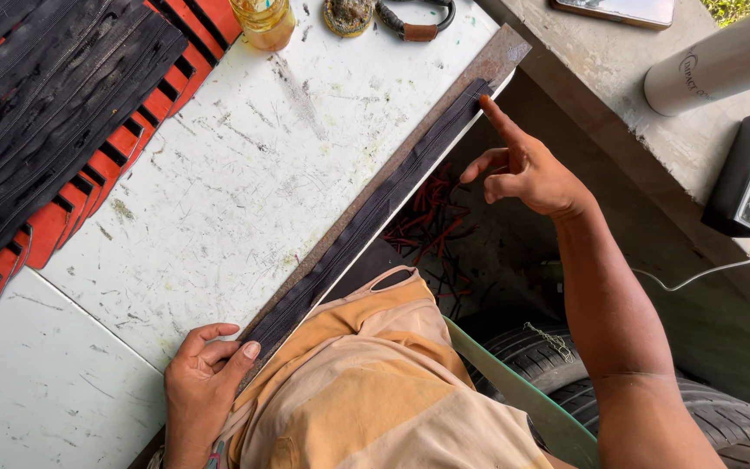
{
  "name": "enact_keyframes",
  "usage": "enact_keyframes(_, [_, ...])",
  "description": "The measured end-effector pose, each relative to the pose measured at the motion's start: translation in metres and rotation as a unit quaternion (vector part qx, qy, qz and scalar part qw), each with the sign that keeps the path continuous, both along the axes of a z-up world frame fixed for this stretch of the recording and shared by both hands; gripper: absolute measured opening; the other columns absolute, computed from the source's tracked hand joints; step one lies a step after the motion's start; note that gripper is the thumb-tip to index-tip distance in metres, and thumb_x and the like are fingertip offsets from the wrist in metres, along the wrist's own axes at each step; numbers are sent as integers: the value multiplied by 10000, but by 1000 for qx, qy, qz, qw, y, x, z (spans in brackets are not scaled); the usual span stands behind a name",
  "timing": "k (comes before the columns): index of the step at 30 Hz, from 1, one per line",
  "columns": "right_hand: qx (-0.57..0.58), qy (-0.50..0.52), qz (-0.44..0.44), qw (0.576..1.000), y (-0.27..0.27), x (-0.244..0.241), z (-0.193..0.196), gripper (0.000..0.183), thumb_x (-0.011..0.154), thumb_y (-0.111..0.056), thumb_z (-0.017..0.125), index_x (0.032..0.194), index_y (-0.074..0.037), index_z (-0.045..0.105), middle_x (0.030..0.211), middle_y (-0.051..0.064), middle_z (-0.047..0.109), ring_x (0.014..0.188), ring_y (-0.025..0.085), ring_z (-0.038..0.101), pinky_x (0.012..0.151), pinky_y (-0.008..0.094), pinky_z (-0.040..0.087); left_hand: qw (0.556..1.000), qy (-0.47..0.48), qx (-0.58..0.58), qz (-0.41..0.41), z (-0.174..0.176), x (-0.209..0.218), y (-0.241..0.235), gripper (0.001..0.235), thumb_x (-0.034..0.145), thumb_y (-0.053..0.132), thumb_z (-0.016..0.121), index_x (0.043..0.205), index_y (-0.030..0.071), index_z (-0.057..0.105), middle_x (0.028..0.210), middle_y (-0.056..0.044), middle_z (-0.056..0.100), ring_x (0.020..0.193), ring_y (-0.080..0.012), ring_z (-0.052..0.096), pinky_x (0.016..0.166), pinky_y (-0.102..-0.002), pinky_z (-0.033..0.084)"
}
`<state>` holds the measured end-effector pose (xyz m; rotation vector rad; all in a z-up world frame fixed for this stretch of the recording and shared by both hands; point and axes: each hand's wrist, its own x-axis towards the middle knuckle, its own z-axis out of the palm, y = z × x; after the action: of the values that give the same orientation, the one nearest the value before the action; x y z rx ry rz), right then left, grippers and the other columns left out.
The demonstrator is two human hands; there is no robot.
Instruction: The person repeatedly applies a yellow adhesive from a small jar onto black zippers laid on a white table. They use their finger to spread the glue along the zipper teeth, then place the treated zippers onto a red and black striped mat. The process is repeated for multiple zippers.
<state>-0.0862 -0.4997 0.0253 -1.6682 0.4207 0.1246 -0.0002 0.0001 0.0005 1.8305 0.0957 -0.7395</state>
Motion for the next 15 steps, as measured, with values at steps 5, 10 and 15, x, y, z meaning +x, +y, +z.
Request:
enact_keyframes(5, [-267,72,60,959,27,7,17,1114,708,-18,629,1670,-257,123,1077,138,785,943,206,773,869,391,601,1000,2,12,-10,6,3,-1,378,842,54,774,1174,-51,624,780,-152,766,712,-116,680,614,-234,512])
enact_keyframes(10, [-368,183,100,906,56,11,40,1093,719,-63,663,1641,-348,152,993,115,790,826,287,760,802,413,604,999,18,27,-12,13,3,-2,385,842,70,779,1175,-43,623,752,-161,769,679,-118,665,578,-235,478])
enact_keyframes(15, [-471,182,148,850,82,15,52,1020,735,-114,651,1632,-326,214,917,137,785,751,330,742,763,422,606,999,10,16,-29,13,4,1,384,828,78,784,1158,-32,625,762,-147,776,675,-101,673,560,-232,489])
